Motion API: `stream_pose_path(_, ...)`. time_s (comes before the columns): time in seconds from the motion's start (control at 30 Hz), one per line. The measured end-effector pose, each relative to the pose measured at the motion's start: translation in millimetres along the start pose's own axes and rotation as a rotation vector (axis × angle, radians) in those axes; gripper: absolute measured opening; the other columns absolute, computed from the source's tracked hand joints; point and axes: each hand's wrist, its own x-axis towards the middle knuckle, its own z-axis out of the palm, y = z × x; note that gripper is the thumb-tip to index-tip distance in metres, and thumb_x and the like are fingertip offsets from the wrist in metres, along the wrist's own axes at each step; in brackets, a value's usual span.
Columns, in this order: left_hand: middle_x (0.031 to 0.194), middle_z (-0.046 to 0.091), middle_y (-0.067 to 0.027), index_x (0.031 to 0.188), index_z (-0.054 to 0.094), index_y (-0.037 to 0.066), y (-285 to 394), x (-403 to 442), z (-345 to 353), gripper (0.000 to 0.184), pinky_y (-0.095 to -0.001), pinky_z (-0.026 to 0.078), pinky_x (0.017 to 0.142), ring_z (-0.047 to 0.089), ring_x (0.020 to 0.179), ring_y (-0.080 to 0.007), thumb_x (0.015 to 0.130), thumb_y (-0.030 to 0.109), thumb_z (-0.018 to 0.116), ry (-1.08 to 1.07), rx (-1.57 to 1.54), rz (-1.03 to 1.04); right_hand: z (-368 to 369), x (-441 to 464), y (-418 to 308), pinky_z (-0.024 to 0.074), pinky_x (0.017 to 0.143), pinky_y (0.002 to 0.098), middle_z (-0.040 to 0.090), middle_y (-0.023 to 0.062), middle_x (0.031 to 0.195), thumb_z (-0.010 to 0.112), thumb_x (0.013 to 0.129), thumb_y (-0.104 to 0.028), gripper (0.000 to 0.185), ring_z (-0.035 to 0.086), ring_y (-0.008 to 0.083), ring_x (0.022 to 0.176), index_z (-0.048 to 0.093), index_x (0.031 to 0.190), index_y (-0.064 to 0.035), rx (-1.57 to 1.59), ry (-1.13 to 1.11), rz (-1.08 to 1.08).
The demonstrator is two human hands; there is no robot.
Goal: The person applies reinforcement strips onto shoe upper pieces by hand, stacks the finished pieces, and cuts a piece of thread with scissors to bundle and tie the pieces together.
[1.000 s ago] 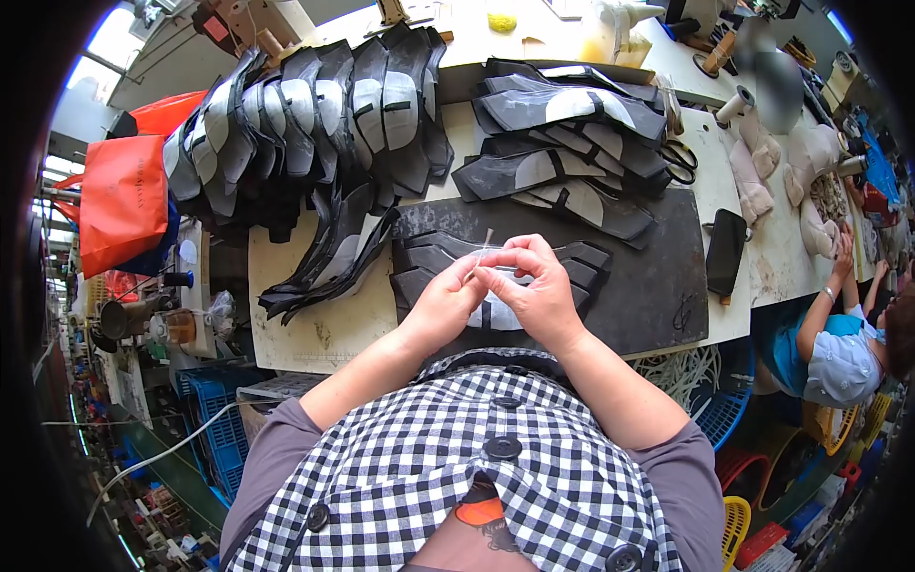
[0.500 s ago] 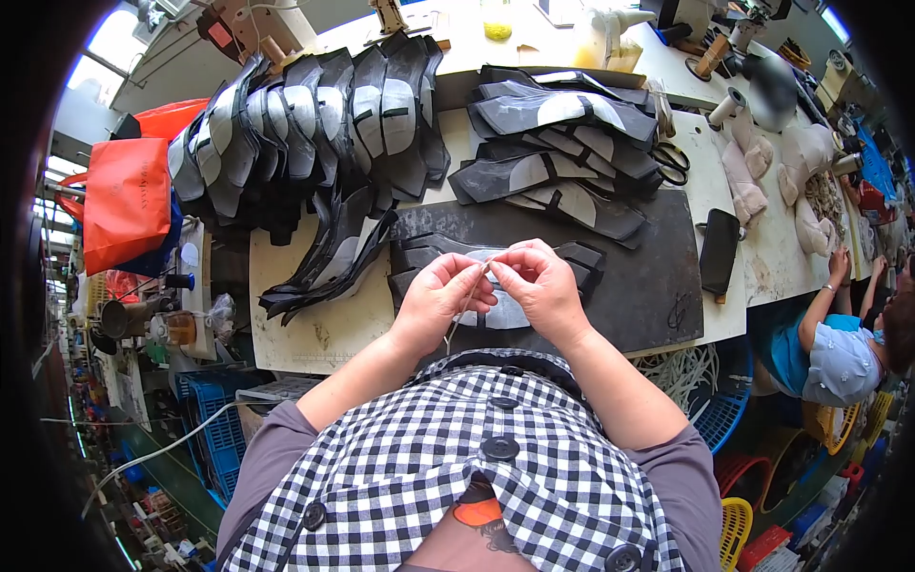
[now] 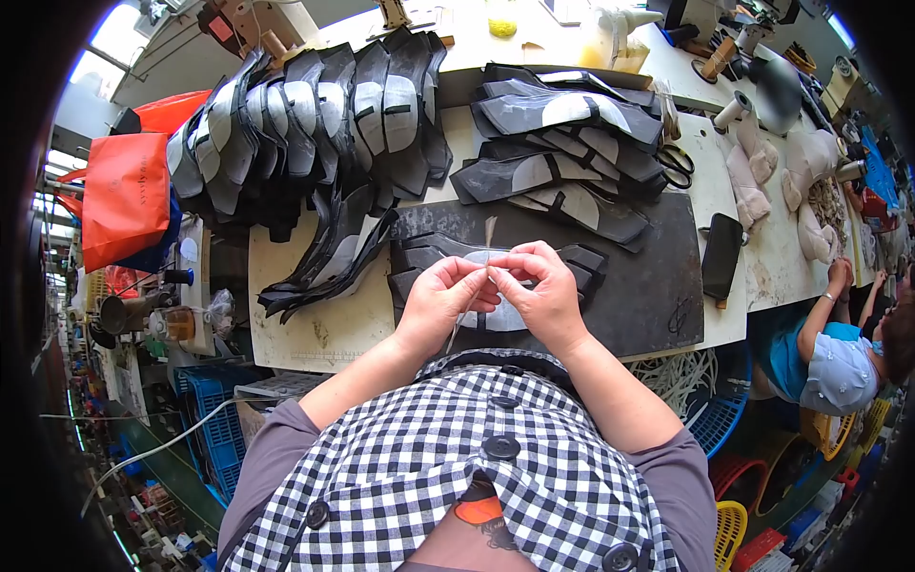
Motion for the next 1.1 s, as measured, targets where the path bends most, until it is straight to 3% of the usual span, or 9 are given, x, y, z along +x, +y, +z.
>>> stream_pose_path(0.2, 0.096, 0.066, -0.0117, 0.102, 0.056, 0.0, -2, 2, 2, 0.016, -0.0327, 0.057, 0.082, 0.068, 0.089, -0.0194, 0.098, 0.016, 0.057, 0.057, -0.058, 0.031, 1, 2, 3, 0.0523, 0.073, 0.0242, 0.059, 0.0037, 0.097, 0.072, 0.085, -0.01, 0.012, 0.061, 0.0106, 0.08, 0.071, 0.093, -0.0007, -0.086, 0.026, -0.085)
stream_pose_path(0.33, 0.094, 0.065, -0.0093, 0.104, 0.055, 0.002, -3, 6, -2, 0.012, -0.0345, 0.056, 0.089, 0.066, 0.097, -0.0209, 0.099, 0.013, 0.055, 0.12, -0.356, -0.029, -1, 1, 13, 0.053, 0.079, 0.0246, 0.063, 0.0019, 0.096, 0.069, 0.09, -0.012, 0.012, 0.064, 0.0103, 0.084, 0.068, 0.095, -0.0006, 0.33, 0.07, 0.215)
stream_pose_path(0.43, 0.093, 0.064, -0.0075, 0.106, 0.054, 0.004, -5, 7, -21, 0.01, -0.036, 0.054, 0.092, 0.064, 0.102, -0.0223, 0.099, 0.011, 0.052, -0.017, -0.664, -0.111, -5, 2, 13, 0.0524, 0.084, 0.025, 0.067, 0.0034, 0.097, 0.067, 0.092, -0.013, 0.014, 0.065, 0.011, 0.088, 0.067, 0.1, -0.0023, 0.702, 0.047, 0.397)
stream_pose_path(0.47, 0.086, 0.06, -0.0037, 0.106, 0.054, 0.005, -6, 4, -21, 0.009, -0.0309, 0.054, 0.082, 0.062, 0.089, -0.0185, 0.1, 0.012, 0.051, 0.071, -0.647, -0.139, -6, 1, 16, 0.052, 0.087, 0.0255, 0.069, 0.005, 0.099, 0.066, 0.092, -0.014, 0.016, 0.065, 0.0119, 0.09, 0.066, 0.104, -0.003, 0.735, 0.028, 0.434)
stream_pose_path(0.57, 0.081, 0.055, -0.0012, 0.107, 0.053, 0.004, -9, 2, -28, 0.01, -0.0245, 0.047, 0.068, 0.054, 0.074, -0.0134, 0.1, 0.011, 0.051, -0.008, -0.66, -0.112, -6, -2, 16, 0.0516, 0.085, 0.0248, 0.069, 0.0036, 0.099, 0.068, 0.092, -0.014, 0.016, 0.064, 0.0106, 0.09, 0.066, 0.104, -0.0031, 0.771, 0.035, 0.471)
stream_pose_path(0.6, 0.079, 0.051, 0.0024, 0.107, 0.055, 0.004, -2, -1, -22, 0.013, -0.0204, 0.037, 0.061, 0.046, 0.068, -0.0089, 0.098, 0.014, 0.057, 0.016, -0.531, -0.136, -5, -3, 17, 0.0514, 0.085, 0.0249, 0.068, 0.0033, 0.099, 0.068, 0.091, -0.014, 0.016, 0.064, 0.0102, 0.09, 0.066, 0.104, -0.0033, 0.742, 0.028, 0.462)
stream_pose_path(0.73, 0.085, 0.056, 0.0052, 0.102, 0.061, 0.006, 6, -8, -7, 0.023, -0.0175, 0.035, 0.061, 0.044, 0.07, -0.0019, 0.09, 0.024, 0.07, -0.019, 0.017, -0.142, -1, -4, 18, 0.0505, 0.085, 0.0252, 0.068, 0.0028, 0.1, 0.071, 0.089, -0.014, 0.019, 0.062, 0.0091, 0.09, 0.066, 0.104, -0.0041, 0.667, -0.008, 0.42)
stream_pose_path(0.87, 0.086, 0.06, 0.0051, 0.097, 0.063, 0.007, 3, -5, -4, 0.018, -0.0168, 0.037, 0.064, 0.047, 0.073, -0.0014, 0.09, 0.021, 0.071, -0.008, 0.136, -0.14, -1, -5, 18, 0.0506, 0.087, 0.0268, 0.068, 0.0042, 0.099, 0.069, 0.09, -0.016, 0.017, 0.063, 0.0115, 0.092, 0.065, 0.103, -0.0048, 0.683, -0.021, 0.388)
stream_pose_path(1.1, 0.08, 0.055, 0.0054, 0.095, 0.06, 0.009, -10, -1, -16, 0.014, -0.0174, 0.034, 0.06, 0.043, 0.068, -0.0013, 0.094, 0.022, 0.065, -0.071, 0.297, -0.023, -5, -9, 3, 0.0555, 0.085, 0.0341, 0.065, 0.0116, 0.102, 0.055, 0.098, -0.015, 0.015, 0.065, 0.0184, 0.094, 0.05, 0.106, -0.0039, 0.909, 0.061, 0.479)
